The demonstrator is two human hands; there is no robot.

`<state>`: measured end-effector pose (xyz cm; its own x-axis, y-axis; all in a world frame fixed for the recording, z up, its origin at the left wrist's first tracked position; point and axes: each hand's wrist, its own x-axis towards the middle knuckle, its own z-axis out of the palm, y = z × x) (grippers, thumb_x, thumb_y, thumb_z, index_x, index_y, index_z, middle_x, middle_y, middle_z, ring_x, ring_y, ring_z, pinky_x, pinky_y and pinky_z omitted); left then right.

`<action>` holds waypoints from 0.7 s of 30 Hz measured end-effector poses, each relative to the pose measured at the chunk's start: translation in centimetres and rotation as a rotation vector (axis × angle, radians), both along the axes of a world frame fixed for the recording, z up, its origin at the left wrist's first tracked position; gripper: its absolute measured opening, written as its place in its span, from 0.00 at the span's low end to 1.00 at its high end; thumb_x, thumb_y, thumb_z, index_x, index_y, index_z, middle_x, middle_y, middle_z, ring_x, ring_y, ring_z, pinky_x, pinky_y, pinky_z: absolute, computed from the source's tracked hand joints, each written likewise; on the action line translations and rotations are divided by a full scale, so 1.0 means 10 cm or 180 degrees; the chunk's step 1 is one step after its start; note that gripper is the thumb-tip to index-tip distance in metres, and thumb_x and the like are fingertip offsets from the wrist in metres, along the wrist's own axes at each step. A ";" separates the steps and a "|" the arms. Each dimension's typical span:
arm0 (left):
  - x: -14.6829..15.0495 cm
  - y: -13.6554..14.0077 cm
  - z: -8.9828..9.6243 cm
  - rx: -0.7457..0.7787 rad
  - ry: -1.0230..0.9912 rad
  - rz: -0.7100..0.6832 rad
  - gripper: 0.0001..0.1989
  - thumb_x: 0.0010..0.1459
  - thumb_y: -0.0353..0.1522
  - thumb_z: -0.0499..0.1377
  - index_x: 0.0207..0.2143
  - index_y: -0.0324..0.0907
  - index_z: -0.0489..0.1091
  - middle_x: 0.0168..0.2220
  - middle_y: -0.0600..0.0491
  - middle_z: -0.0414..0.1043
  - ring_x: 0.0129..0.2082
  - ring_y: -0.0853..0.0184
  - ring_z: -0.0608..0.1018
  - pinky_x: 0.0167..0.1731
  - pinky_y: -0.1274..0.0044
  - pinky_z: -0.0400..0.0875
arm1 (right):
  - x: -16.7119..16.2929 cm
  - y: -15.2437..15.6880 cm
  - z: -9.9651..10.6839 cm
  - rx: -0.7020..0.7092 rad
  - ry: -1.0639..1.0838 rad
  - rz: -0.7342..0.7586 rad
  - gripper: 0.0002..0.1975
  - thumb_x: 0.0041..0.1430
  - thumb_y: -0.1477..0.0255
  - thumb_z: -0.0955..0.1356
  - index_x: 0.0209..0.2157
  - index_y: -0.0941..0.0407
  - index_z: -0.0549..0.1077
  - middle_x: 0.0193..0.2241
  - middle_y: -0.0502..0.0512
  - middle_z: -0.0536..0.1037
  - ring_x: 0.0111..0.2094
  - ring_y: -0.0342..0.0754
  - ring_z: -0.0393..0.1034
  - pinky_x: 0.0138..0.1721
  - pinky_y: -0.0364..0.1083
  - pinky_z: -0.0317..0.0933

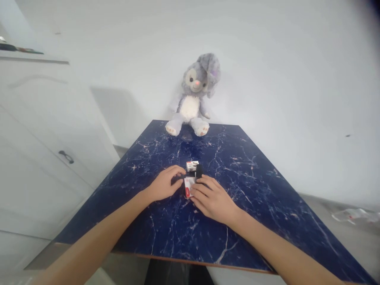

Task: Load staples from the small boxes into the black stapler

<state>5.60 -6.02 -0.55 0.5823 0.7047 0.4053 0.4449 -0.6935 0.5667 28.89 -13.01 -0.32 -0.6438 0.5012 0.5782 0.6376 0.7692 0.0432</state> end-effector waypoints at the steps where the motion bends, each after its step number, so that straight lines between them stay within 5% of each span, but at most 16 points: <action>1: -0.01 0.00 0.01 -0.0042 0.0062 -0.0040 0.13 0.62 0.31 0.56 0.49 0.45 0.69 0.48 0.50 0.72 0.47 0.63 0.74 0.52 0.66 0.69 | 0.00 0.01 -0.01 0.0011 -0.0003 -0.0038 0.07 0.63 0.73 0.67 0.41 0.57 0.76 0.42 0.57 0.79 0.50 0.54 0.67 0.60 0.58 0.59; 8: 0.00 -0.05 -0.01 -0.0425 0.0483 -0.0382 0.50 0.48 0.43 0.69 0.68 0.49 0.49 0.58 0.44 0.64 0.57 0.53 0.66 0.57 0.59 0.64 | -0.02 0.01 -0.03 -0.0075 0.0010 -0.0087 0.07 0.64 0.71 0.67 0.41 0.57 0.75 0.43 0.56 0.78 0.50 0.54 0.65 0.60 0.59 0.58; 21: 0.06 -0.06 -0.02 -0.0492 0.0573 -0.0177 0.42 0.55 0.40 0.65 0.68 0.51 0.49 0.56 0.47 0.66 0.53 0.56 0.69 0.55 0.63 0.65 | -0.03 0.00 -0.05 -0.0291 0.0169 -0.0143 0.12 0.64 0.74 0.66 0.48 0.58 0.74 0.45 0.59 0.77 0.51 0.57 0.65 0.56 0.61 0.61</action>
<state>6.23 -6.63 -0.79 0.6750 0.7152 0.1812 0.5119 -0.6309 0.5830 28.63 -12.99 -0.84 -0.5891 0.5810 0.5616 0.6710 0.7390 -0.0606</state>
